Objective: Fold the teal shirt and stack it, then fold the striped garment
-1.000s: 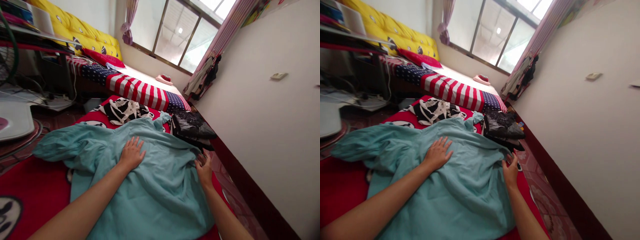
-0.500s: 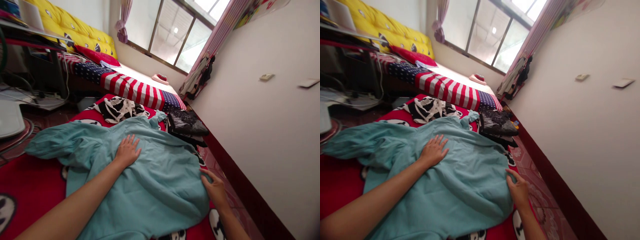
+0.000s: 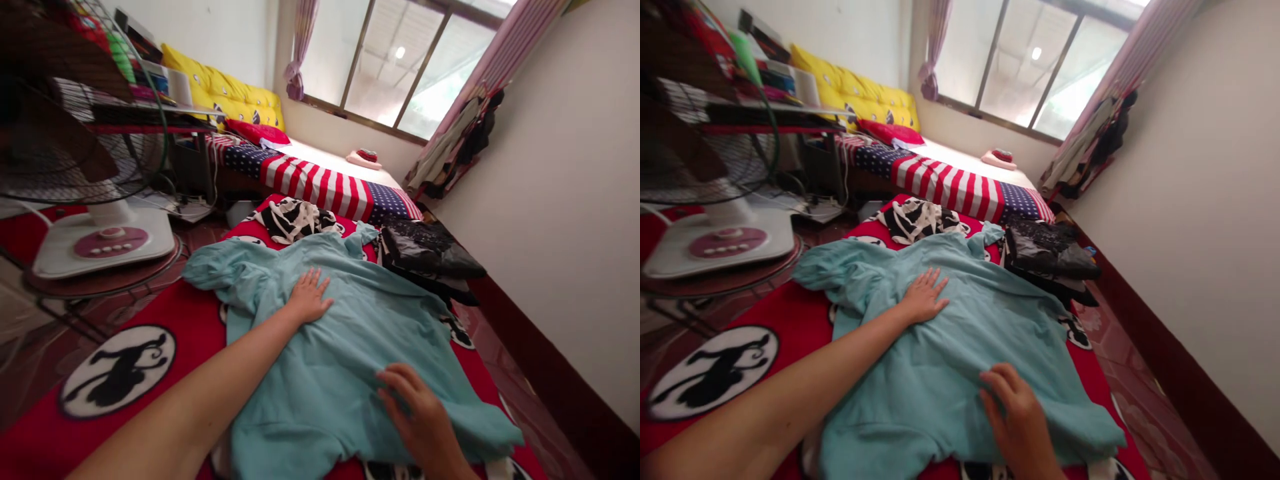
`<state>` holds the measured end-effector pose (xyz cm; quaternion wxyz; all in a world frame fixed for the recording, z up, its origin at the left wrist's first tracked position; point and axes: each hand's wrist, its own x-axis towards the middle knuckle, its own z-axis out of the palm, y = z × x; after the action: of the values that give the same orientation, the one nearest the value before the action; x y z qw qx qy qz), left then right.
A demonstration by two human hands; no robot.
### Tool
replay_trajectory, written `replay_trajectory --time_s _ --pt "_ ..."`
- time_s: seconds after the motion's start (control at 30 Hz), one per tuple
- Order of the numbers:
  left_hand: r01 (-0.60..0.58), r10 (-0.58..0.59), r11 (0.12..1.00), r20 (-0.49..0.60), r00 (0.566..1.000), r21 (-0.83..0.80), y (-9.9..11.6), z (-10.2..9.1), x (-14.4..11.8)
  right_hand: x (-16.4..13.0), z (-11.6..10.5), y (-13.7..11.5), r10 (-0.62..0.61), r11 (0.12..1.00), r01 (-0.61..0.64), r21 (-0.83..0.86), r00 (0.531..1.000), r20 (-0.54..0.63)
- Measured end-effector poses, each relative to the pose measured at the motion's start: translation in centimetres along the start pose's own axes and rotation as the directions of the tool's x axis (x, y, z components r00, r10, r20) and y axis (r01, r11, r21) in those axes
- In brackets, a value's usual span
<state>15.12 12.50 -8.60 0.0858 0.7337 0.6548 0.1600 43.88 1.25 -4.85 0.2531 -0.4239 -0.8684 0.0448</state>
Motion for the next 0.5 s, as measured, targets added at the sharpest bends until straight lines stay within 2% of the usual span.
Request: replay_trajectory --time_s 0.07,0.17,0.23,0.27,0.3,0.37,0.43,0.5 --pt "-0.057 0.059 0.998 0.076 0.995 -0.027 -0.3 -0.7 -1.1 -1.0 2.0 -3.0 -0.154 0.981 0.143 0.132 0.985 0.074" --pt "-0.186 0.204 0.976 0.175 0.963 -0.115 -1.4 -2.5 -3.8 -2.4 4.3 -6.0 -0.384 0.898 0.358 0.257 0.921 0.058" --pt "-0.228 0.298 0.915 0.175 0.938 -0.333 -2.6 -4.0 -6.1 -2.7 5.5 -7.5 -0.47 0.852 0.445 0.276 0.882 0.028" --pt "-0.206 0.296 0.864 0.134 0.946 -0.459 -3.3 -4.7 -7.4 -2.6 6.0 -8.2 -0.491 0.84 0.475 0.26 0.871 -0.006" --pt "-0.17 0.249 0.81 0.066 0.966 -0.562 -4.1 -5.4 -8.6 -2.4 6.5 -8.9 -0.507 0.833 0.503 0.233 0.861 -0.045" --pt "-0.104 0.041 0.762 -0.113 0.993 -0.639 -6.1 -6.6 -11.0 -1.9 7.4 -10.2 -0.546 0.814 0.556 0.166 0.831 -0.108" --pt "-0.053 -0.152 0.802 -0.289 0.945 -0.595 -8.4 -7.4 -13.2 -1.5 8.1 -11.2 -0.55 0.813 0.565 0.137 0.824 -0.133" --pt "-0.001 -0.231 0.85 -0.375 0.898 -0.526 -10.4 -7.7 -15.2 -1.2 8.5 -11.7 -0.526 0.818 0.544 0.186 0.839 -0.141"
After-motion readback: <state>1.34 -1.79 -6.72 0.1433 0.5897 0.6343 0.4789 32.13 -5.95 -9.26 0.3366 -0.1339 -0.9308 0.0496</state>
